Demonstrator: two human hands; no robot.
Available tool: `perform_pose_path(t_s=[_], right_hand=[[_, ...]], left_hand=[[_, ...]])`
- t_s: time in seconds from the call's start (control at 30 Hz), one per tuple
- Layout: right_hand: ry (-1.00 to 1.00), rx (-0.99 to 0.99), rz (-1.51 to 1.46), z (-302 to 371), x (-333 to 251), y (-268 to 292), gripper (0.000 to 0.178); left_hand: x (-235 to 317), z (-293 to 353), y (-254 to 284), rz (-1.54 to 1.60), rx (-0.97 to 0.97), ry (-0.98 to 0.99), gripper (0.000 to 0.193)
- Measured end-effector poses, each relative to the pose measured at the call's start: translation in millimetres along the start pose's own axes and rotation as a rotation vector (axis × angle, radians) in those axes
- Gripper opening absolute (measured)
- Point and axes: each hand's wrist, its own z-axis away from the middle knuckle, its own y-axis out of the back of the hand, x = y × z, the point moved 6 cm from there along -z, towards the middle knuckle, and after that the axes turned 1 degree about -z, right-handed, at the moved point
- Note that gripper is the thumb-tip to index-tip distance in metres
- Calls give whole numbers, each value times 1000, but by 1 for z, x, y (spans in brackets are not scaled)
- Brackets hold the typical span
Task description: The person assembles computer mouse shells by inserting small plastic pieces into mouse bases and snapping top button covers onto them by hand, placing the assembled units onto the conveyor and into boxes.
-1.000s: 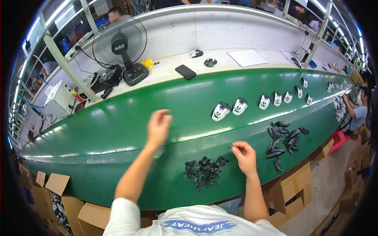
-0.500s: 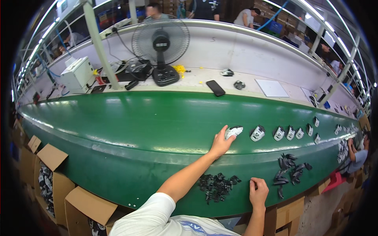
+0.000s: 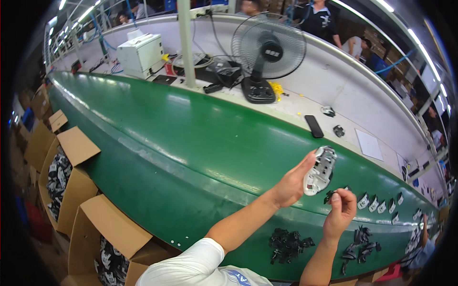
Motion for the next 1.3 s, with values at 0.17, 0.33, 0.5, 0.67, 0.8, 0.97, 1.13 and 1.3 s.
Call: perform_pose_path(t_s=[0.17, 0.33, 0.5, 0.67, 0.8, 0.97, 1.13, 1.3], right_hand=[[95, -28, -50, -26, -16, -39, 16], [122, 0, -71, -38, -5, -42, 24], [200, 16, 57, -54, -7, -42, 23], [321, 39, 350, -59, -2, -35, 22], [441, -58, 469, -62, 0, -40, 23], [343, -164, 471, -63, 2, -35, 24], [594, -61, 505, -56, -2, -35, 34], [639, -18, 507, -51, -4, -37, 35]], left_hand=[[3, 3, 4, -96, 43, 64, 54], [6, -7, 13, -63, 59, 70, 66], [-12, -14, 25, -33, 94, 90, 69], [-31, -20, 17, -320, 164, 94, 64], [-27, -16, 14, -434, 239, 98, 58], [-22, -15, 14, -306, 281, 127, 54], [-23, -13, 7, -355, 263, 139, 55], [-18, -10, 7, -363, 222, 106, 54]])
